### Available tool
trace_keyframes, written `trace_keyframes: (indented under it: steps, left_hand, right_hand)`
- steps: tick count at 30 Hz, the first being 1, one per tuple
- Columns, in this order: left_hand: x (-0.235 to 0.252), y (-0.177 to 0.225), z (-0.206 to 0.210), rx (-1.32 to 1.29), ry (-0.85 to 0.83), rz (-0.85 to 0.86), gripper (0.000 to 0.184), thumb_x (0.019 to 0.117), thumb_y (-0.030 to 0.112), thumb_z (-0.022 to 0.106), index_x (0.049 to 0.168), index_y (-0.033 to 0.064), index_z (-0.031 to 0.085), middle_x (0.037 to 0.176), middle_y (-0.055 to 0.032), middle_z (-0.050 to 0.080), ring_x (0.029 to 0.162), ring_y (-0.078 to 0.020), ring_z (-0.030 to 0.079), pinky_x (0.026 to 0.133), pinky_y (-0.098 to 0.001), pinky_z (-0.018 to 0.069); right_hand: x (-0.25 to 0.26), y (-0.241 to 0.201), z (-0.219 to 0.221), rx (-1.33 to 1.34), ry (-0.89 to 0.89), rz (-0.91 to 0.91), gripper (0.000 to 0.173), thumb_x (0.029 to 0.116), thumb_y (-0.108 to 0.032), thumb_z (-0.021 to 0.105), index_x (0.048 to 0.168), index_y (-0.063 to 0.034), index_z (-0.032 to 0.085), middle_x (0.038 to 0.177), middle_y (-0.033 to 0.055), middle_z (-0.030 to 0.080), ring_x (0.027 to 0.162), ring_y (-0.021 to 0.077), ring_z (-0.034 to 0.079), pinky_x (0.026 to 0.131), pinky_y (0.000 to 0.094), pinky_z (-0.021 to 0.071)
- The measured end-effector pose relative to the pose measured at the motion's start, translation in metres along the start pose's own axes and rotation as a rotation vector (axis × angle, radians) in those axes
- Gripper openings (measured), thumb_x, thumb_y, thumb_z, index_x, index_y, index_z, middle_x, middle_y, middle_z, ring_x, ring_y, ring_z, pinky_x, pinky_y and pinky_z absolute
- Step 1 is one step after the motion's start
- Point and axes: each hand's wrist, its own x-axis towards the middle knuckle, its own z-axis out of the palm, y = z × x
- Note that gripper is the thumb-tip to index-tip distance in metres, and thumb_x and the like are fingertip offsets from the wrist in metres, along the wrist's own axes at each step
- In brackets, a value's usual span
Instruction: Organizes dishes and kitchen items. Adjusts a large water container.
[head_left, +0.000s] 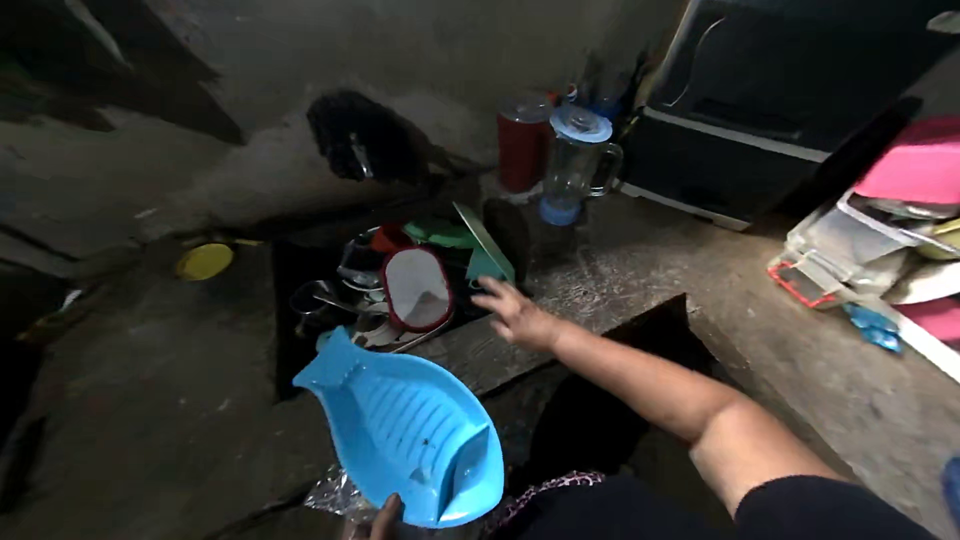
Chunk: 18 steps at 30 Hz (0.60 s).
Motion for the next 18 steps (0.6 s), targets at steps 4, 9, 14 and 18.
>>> trace_keyframes:
  steps: [4,9,14,18]
  left_hand:
    - [0.024,0.006,0.038,0.019,-0.178,0.083,0.014,0.0946,0.001,0.057,0.108,-0.0008,0.054,0.078,0.0102,0.064,0.068,0.0050,0.063,0.067,-0.0158,0.0566]
    - [0.036,0.012,0.113,0.079,-0.562,0.099,0.039,0.0935,0.003,0.062,0.128,-0.0114,0.050,0.097,-0.0005,0.069,0.085,0.0013,0.067,0.079,-0.0187,0.0579]
    - [0.026,-0.007,0.185,0.005,-0.853,0.061,0.041,0.0928,0.000,0.063,0.130,-0.0117,0.049,0.103,-0.0028,0.069,0.091,-0.0002,0.068,0.085,-0.0189,0.0571]
    - [0.017,-0.011,0.221,0.044,-0.958,0.075,0.036,0.0985,0.004,0.056,0.129,-0.0120,0.049,0.103,-0.0010,0.067,0.092,0.0041,0.064,0.087,-0.0159,0.0545]
  right_hand:
    - [-0.106,-0.008,-0.002,0.551,-0.074,0.314,0.037,0.1092,-0.017,0.043,0.127,0.0057,0.066,0.124,0.0180,0.069,0.110,0.0185,0.068,0.099,0.0321,0.0530]
    - [-0.197,-0.028,-0.018,0.919,0.231,0.559,0.046,0.1070,-0.028,0.044,0.139,0.0040,0.053,0.121,0.0046,0.068,0.103,0.0052,0.067,0.090,0.0280,0.0584]
    - [-0.234,-0.051,-0.027,0.845,0.577,0.787,0.026,0.0994,-0.008,0.060,0.123,0.0028,0.059,0.106,0.0020,0.074,0.095,0.0048,0.072,0.089,0.0244,0.0606]
    - [-0.260,-0.041,-0.028,0.877,0.772,0.844,0.019,0.1005,-0.005,0.057,0.118,0.0028,0.060,0.100,0.0025,0.074,0.092,0.0066,0.073,0.087,0.0255,0.0614]
